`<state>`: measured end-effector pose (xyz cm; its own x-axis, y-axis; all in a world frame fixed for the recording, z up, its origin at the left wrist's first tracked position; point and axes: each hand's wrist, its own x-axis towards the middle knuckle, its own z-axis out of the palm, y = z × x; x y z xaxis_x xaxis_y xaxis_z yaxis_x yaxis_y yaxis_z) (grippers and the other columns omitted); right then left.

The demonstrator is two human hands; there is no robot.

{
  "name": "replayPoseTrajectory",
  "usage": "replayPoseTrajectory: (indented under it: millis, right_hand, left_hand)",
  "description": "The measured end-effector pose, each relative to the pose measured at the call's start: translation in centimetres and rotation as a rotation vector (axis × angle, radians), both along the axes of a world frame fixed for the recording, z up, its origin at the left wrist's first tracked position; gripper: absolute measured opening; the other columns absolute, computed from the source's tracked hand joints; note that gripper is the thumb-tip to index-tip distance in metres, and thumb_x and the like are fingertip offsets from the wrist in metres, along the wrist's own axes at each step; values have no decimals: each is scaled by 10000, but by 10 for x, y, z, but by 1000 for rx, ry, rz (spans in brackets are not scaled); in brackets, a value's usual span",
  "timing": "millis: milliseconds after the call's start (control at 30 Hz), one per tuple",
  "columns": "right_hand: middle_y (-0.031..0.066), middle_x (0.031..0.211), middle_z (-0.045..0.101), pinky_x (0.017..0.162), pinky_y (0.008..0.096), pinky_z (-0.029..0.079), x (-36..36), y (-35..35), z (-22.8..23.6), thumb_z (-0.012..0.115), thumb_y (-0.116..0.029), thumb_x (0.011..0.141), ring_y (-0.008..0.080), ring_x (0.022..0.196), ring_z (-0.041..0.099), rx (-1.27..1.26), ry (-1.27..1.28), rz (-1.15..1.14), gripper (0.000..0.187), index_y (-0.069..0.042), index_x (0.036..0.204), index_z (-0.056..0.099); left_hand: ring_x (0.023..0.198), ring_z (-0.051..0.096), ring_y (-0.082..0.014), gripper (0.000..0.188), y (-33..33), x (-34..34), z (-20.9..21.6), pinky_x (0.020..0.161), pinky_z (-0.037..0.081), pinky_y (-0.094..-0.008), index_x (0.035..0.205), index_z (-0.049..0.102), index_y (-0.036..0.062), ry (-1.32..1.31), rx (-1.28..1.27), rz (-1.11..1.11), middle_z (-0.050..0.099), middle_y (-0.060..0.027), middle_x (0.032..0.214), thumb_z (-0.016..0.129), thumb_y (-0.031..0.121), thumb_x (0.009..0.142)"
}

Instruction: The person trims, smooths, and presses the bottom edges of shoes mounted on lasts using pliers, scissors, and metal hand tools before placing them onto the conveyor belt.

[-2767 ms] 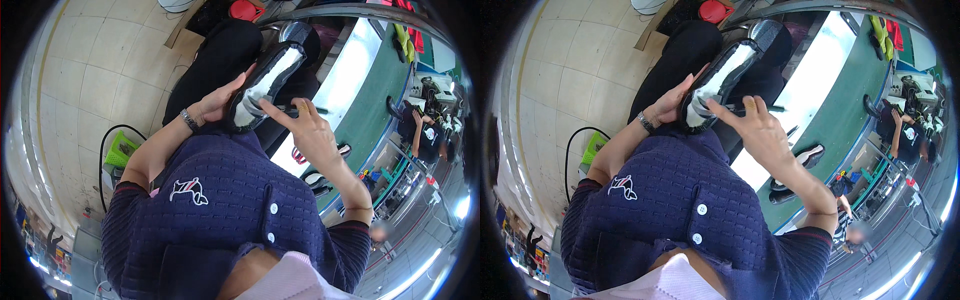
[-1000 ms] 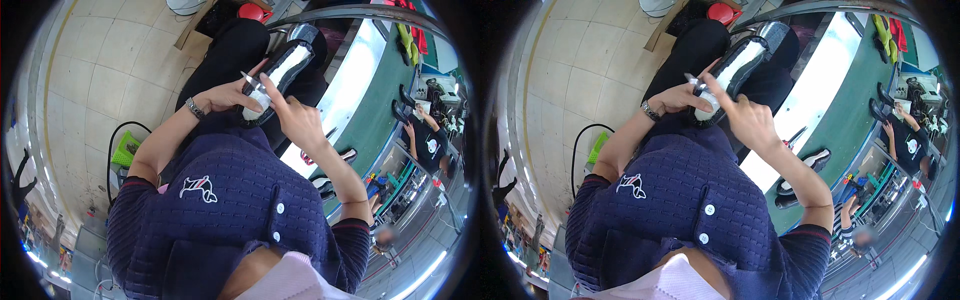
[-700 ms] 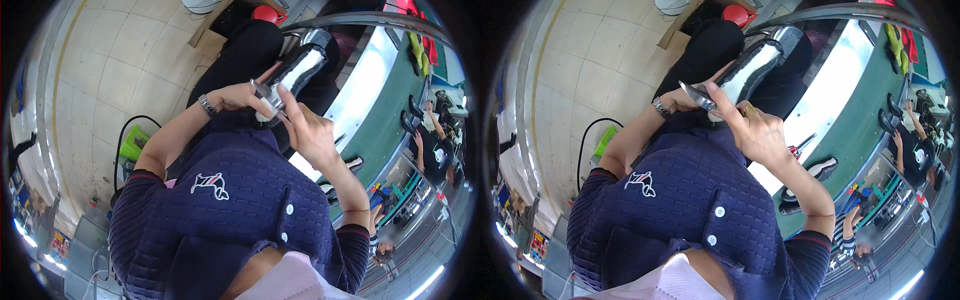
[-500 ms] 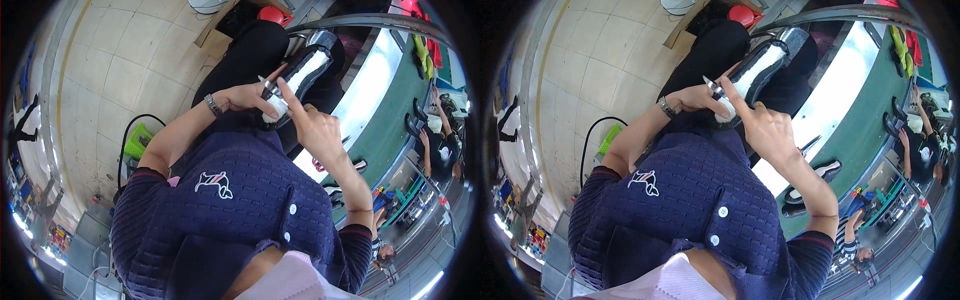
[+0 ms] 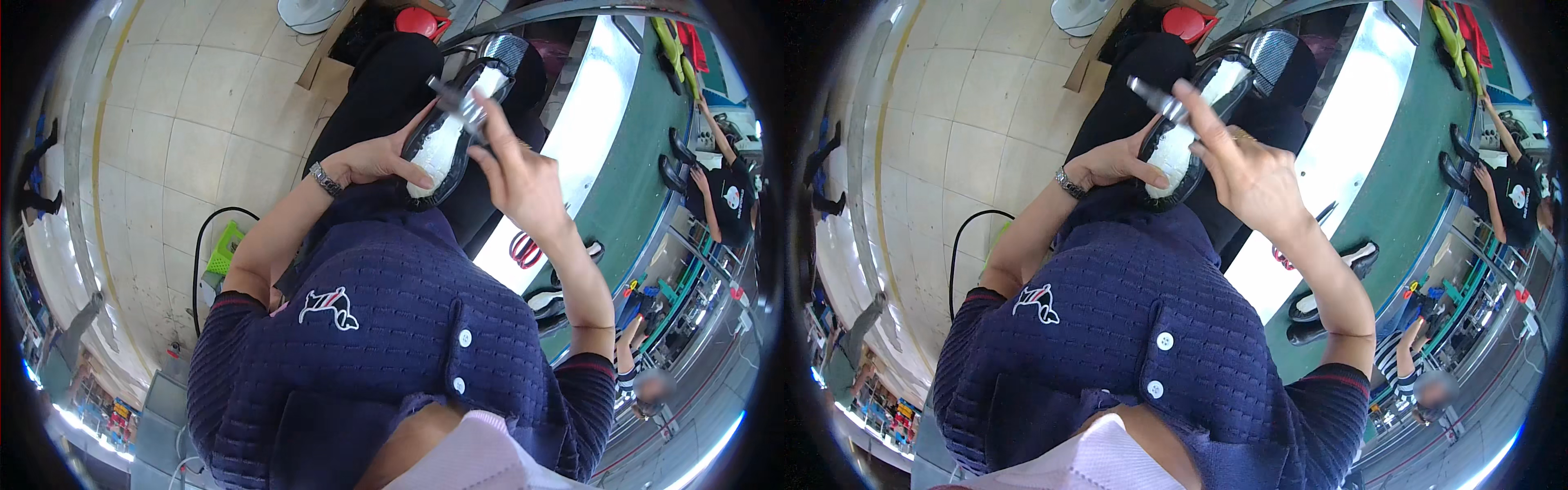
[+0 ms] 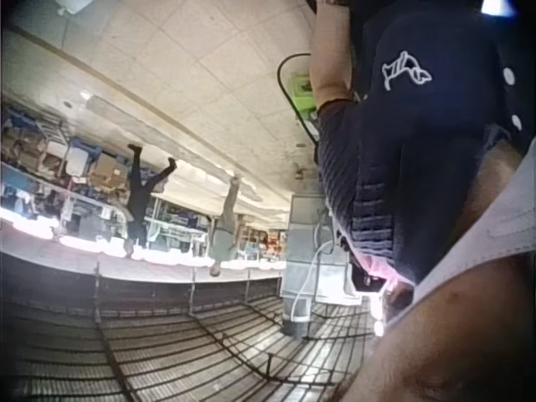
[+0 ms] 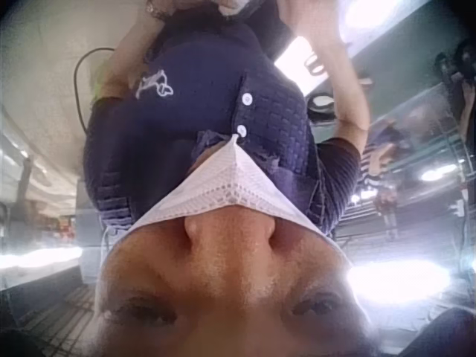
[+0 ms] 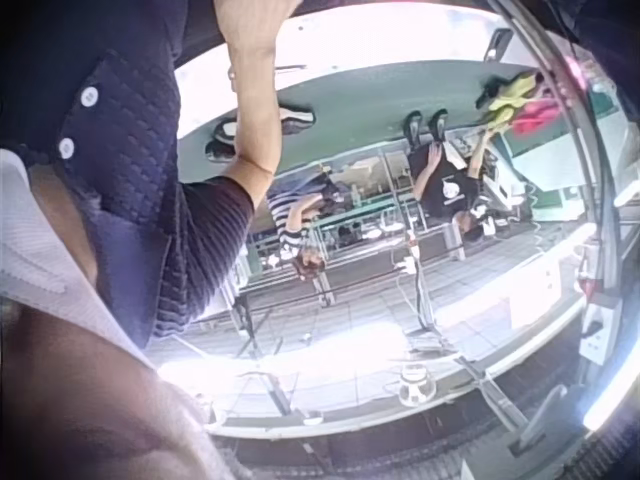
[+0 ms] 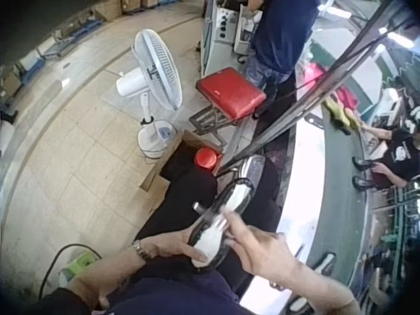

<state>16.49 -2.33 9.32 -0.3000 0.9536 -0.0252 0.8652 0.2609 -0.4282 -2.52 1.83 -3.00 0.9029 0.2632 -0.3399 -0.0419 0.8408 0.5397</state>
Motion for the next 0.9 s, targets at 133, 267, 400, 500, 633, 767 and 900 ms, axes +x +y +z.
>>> replayPoseTrajectory:
  millis: [133, 267, 400, 500, 633, 767, 900]
  right_hand:
    - [114, 554, 565, 452, 363, 475, 17, -3, -31, 558, -176, 858, 268, 504, 599, -184, -145, 85, 643, -284, 1406, 239]
    - [128, 579, 583, 464, 383, 479, 16, 21, -7, 551, -177, 863, 295, 523, 603, -112, -152, 50, 643, -274, 1409, 224]
    - [175, 611, 587, 510, 431, 474, 36, 36, -38, 528, -184, 872, 350, 554, 593, -94, -254, -16, 619, -262, 1406, 225]
    - [179, 604, 578, 525, 438, 460, 44, 48, -36, 527, -175, 863, 346, 577, 596, -132, -289, 41, 624, -277, 1405, 235]
    - [168, 600, 574, 519, 419, 459, 32, 27, -20, 540, -144, 850, 335, 582, 600, 50, -142, 19, 651, -273, 1412, 238]
    - [180, 614, 586, 532, 430, 468, 37, 5, -55, 551, -145, 843, 344, 579, 603, -29, -164, -40, 655, -247, 1414, 245]
    - [174, 620, 600, 553, 436, 475, 32, -1, -50, 544, -141, 854, 337, 582, 616, -94, -193, -106, 641, -215, 1415, 244]
  left_hand:
    - [1226, 351, -131, 1116, 6, 0, -6, 1007, 309, -289, 1451, -50, 190, 32, 99, -63, 352, -48, 1354, 735, 3, 681]
    - [1252, 335, -141, 851, 10, -1, 3, 1023, 295, -294, 1454, 60, 140, 48, -29, 75, 312, -52, 1401, 642, 217, 838]
    - [1272, 321, -155, 825, 29, 18, 4, 1038, 270, -292, 1448, 92, 105, 37, -2, 104, 306, -61, 1415, 600, 376, 856]
    - [1216, 373, -158, 963, 40, 37, -27, 990, 328, -309, 1450, 49, 122, 117, -14, 66, 371, -83, 1356, 692, 376, 779]
    - [1110, 448, -132, 984, 28, 54, -28, 919, 391, -302, 1436, 81, 162, 164, 96, 57, 456, -51, 1248, 754, 265, 726]
    - [1079, 469, -117, 948, 21, 59, -37, 900, 403, -284, 1422, 164, 169, 208, 125, 47, 487, -20, 1203, 776, 165, 698]
    - [1169, 388, -140, 1042, 16, 54, -33, 951, 355, -292, 1439, 103, 162, 230, 130, 8, 376, -48, 1330, 798, 208, 664]
